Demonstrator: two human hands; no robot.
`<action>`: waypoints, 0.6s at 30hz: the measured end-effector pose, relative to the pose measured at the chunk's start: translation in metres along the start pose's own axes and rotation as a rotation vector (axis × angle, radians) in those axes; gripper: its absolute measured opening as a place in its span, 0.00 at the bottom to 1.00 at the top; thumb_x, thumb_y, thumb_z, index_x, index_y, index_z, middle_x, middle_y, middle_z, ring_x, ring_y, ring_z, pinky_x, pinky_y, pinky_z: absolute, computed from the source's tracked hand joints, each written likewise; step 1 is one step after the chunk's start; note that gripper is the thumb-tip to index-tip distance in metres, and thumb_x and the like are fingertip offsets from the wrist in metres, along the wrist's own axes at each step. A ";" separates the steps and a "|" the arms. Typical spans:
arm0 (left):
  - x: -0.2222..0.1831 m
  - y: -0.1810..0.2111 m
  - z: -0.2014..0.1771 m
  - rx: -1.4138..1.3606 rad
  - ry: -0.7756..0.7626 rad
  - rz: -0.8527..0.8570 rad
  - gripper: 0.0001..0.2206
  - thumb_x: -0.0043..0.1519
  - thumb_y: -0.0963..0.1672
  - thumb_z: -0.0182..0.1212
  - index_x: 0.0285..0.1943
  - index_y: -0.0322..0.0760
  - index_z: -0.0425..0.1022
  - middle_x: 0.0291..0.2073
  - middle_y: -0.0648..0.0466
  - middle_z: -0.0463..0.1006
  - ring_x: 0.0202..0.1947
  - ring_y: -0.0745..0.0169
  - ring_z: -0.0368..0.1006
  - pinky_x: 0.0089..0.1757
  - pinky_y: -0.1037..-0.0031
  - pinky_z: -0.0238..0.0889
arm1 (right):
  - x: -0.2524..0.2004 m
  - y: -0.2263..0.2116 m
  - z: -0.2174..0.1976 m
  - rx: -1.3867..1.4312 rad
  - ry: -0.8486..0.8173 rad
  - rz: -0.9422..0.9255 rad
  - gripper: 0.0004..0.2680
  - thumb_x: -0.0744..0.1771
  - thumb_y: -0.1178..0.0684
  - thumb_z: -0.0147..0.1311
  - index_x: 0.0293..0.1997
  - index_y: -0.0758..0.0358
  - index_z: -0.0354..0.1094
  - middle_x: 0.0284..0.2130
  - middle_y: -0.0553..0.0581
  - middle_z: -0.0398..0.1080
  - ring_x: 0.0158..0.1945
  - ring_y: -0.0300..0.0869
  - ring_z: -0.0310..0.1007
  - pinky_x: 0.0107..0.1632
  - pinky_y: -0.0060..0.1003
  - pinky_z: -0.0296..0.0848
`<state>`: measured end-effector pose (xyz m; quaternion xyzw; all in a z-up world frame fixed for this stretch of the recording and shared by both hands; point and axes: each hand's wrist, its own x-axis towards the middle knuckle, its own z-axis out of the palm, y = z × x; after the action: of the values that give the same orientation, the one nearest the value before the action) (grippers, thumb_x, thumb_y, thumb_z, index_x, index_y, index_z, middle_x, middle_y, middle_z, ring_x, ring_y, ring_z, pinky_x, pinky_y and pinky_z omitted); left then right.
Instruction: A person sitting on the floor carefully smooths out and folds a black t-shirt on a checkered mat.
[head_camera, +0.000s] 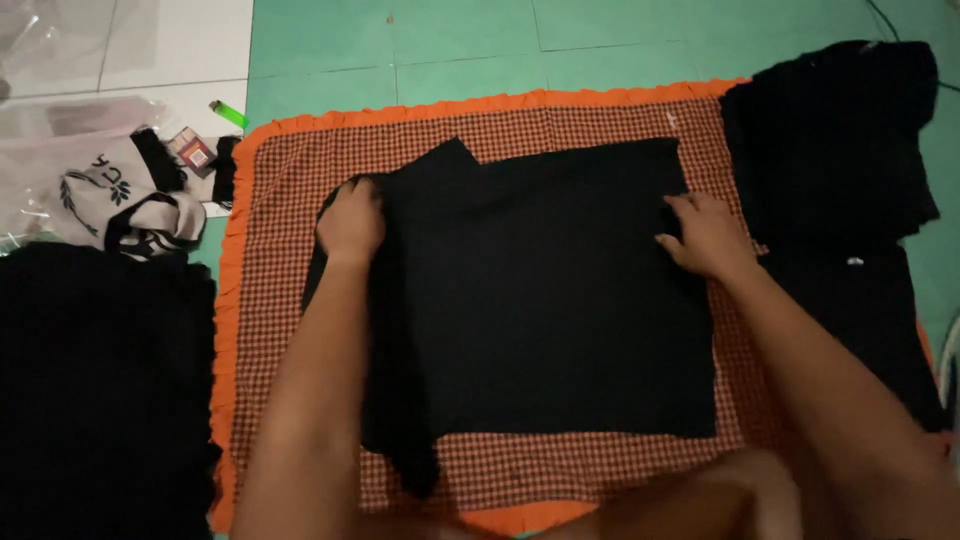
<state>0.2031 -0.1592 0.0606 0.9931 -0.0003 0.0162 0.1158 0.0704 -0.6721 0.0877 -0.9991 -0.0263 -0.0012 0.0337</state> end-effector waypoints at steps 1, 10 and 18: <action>0.023 0.009 0.015 -0.001 0.000 -0.012 0.11 0.68 0.48 0.54 0.56 0.44 0.74 0.52 0.46 0.75 0.45 0.37 0.79 0.44 0.49 0.73 | 0.013 0.002 0.022 -0.001 -0.004 -0.011 0.23 0.65 0.45 0.61 0.68 0.60 0.67 0.59 0.69 0.69 0.63 0.60 0.70 0.64 0.50 0.67; 0.128 0.055 0.070 -0.108 -0.256 0.001 0.17 0.61 0.46 0.68 0.55 0.33 0.72 0.50 0.39 0.77 0.54 0.33 0.75 0.50 0.45 0.70 | 0.026 -0.043 0.073 0.057 0.131 -0.050 0.28 0.69 0.32 0.44 0.77 0.53 0.52 0.71 0.71 0.52 0.74 0.68 0.49 0.71 0.67 0.49; 0.165 0.036 0.073 -0.446 0.202 0.139 0.06 0.68 0.40 0.57 0.46 0.27 0.67 0.36 0.33 0.73 0.45 0.22 0.74 0.44 0.45 0.69 | 0.025 -0.049 0.068 0.081 0.111 -0.034 0.28 0.69 0.33 0.43 0.78 0.54 0.50 0.73 0.70 0.49 0.75 0.67 0.45 0.72 0.68 0.44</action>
<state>0.3701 -0.2101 0.0031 0.9339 -0.0606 0.1227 0.3302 0.0927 -0.6172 0.0237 -0.9947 -0.0415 -0.0559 0.0756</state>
